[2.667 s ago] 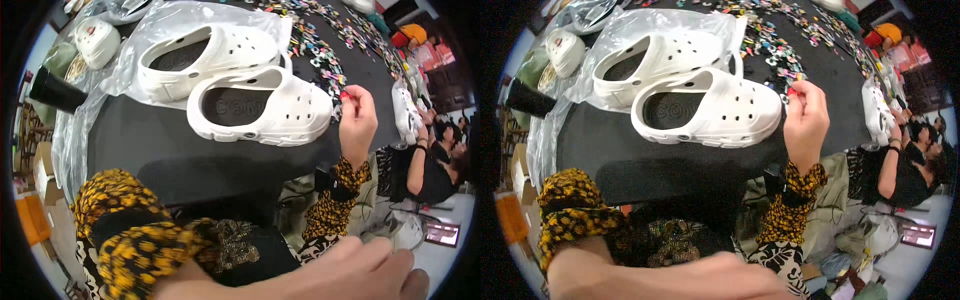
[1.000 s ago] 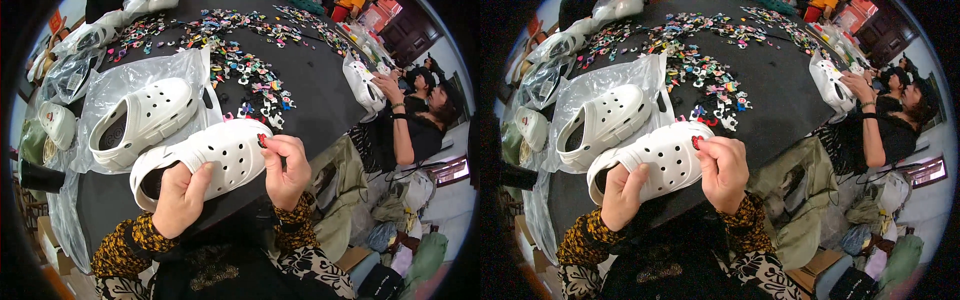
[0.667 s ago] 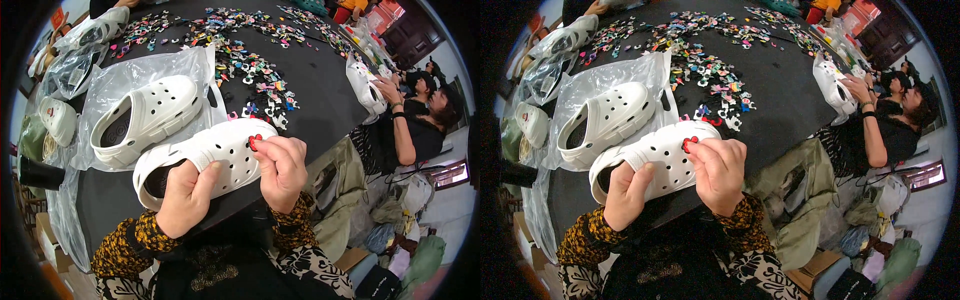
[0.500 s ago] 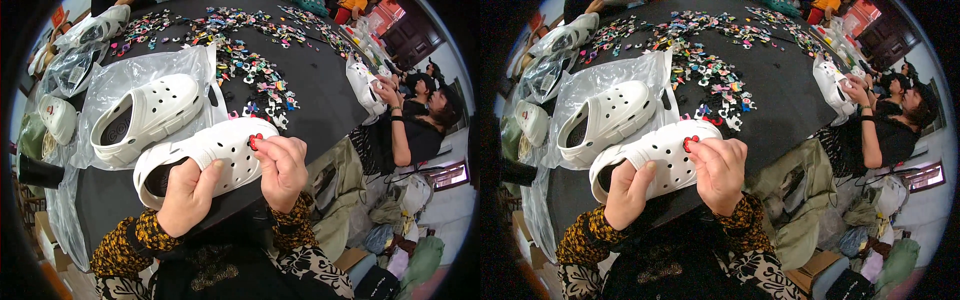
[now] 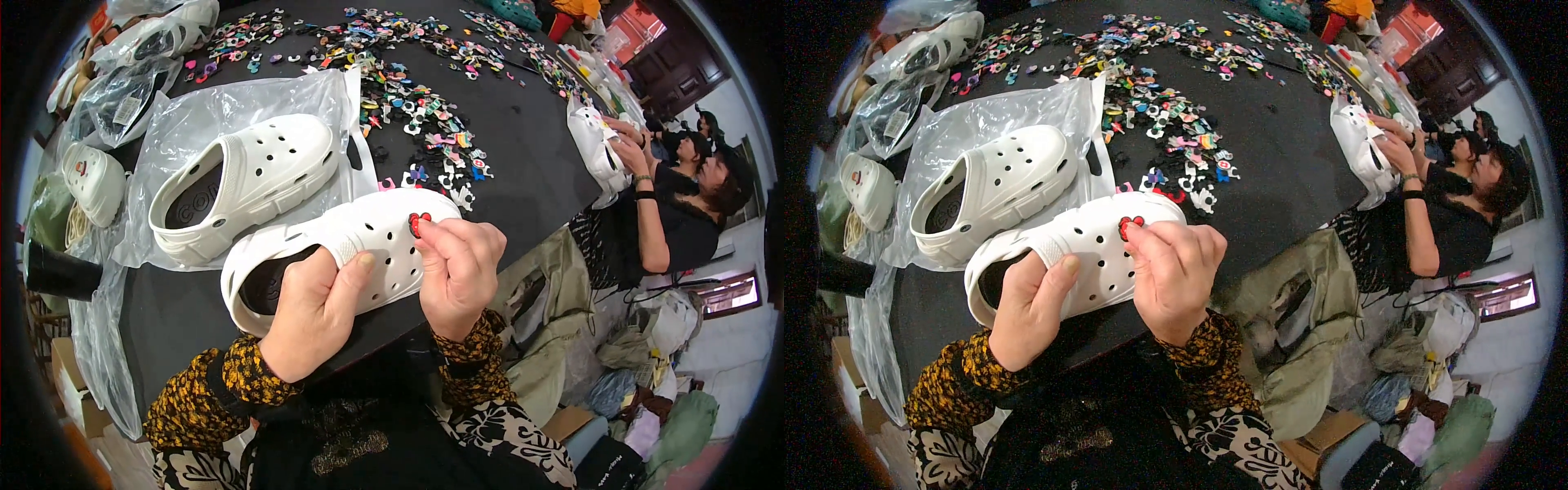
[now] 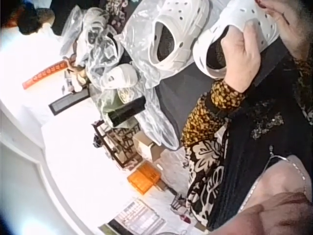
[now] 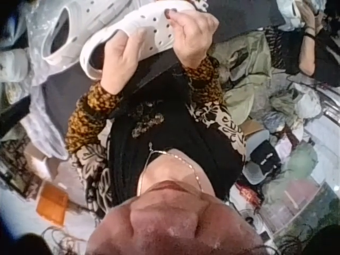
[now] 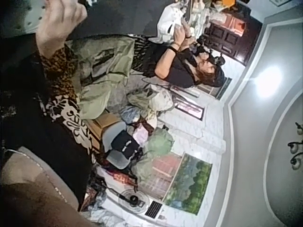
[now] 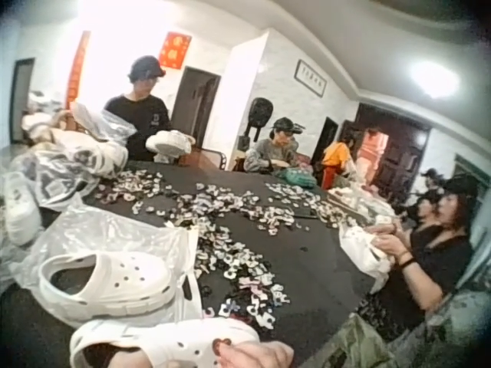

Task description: Decorate shoes with charms at a factory workstation.

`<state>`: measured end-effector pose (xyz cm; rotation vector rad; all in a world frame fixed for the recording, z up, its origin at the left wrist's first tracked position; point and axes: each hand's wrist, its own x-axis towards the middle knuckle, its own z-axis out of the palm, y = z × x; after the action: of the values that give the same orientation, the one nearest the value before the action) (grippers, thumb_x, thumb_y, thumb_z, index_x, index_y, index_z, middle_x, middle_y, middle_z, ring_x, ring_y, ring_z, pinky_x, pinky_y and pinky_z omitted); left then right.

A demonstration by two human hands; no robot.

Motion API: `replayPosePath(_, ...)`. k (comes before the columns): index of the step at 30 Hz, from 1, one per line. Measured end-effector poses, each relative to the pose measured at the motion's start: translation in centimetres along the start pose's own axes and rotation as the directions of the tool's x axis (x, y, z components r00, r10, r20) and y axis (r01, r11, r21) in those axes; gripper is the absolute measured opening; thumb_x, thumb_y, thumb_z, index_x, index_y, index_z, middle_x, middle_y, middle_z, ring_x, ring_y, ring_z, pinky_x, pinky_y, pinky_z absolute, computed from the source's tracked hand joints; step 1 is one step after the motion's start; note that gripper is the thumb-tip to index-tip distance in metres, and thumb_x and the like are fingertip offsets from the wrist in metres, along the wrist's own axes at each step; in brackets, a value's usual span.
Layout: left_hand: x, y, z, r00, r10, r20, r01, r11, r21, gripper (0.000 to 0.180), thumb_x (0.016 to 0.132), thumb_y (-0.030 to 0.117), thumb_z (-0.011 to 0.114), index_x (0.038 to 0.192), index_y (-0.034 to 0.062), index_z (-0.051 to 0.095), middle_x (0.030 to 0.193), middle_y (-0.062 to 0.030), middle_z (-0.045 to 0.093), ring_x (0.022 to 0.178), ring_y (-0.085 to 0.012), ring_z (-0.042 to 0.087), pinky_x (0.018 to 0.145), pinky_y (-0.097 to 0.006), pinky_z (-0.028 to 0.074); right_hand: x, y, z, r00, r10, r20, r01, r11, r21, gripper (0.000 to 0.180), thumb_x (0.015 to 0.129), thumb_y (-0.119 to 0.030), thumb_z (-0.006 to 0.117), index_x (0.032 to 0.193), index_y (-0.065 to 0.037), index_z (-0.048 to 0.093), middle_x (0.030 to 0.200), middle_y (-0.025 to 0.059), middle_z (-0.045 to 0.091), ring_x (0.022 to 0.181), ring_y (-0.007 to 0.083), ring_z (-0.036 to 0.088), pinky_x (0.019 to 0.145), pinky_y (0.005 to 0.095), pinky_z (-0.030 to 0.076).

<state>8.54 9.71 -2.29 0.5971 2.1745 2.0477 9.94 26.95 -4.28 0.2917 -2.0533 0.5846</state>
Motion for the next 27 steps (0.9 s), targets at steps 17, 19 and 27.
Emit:
replayPosePath(17,-0.5,0.7,0.2,0.999,0.018,0.037,-0.024,0.988,0.154,0.029,0.099,0.02,0.048,0.105,-0.0052,0.06,0.069,-0.004,0.057,0.061,-0.0095,0.047,0.057,-0.026,0.04,1.0,-0.9,-2.6,0.913,-0.174,0.37,0.265,0.941,-0.21,0.03,0.076,-0.005,0.062,0.105,0.0,0.066,0.103,0.0028,0.055,0.098,0.0192,0.051,0.086,0.0384,0.036)
replayPosePath(19,-0.5,0.7,0.3,0.999,0.044,0.029,-0.048,0.987,0.152,0.028,0.098,0.019,0.05,0.106,-0.0053,0.06,0.069,-0.0065,0.058,0.061,-0.0104,0.049,0.058,-0.027,0.042,0.9,-1.2,-2.9,0.91,-0.103,0.401,0.188,0.966,-0.179,0.039,0.068,0.002,0.066,0.107,-0.003,0.067,0.101,0.0017,0.055,0.097,0.0207,0.05,0.085,0.0363,0.036)
replayPosePath(27,-0.4,0.0,0.4,0.99,0.137,0.026,-0.139,0.975,0.172,0.019,0.093,0.01,0.056,0.101,-0.0069,0.06,0.065,-0.0175,0.059,0.052,-0.0281,0.059,0.052,-0.034,0.045,1.5,-0.5,-3.2,0.88,-0.081,0.467,0.149,0.983,-0.11,0.046,0.068,0.003,0.065,0.113,-0.005,0.066,0.103,0.002,0.056,0.098,0.0227,0.05,0.087,0.0372,0.035)
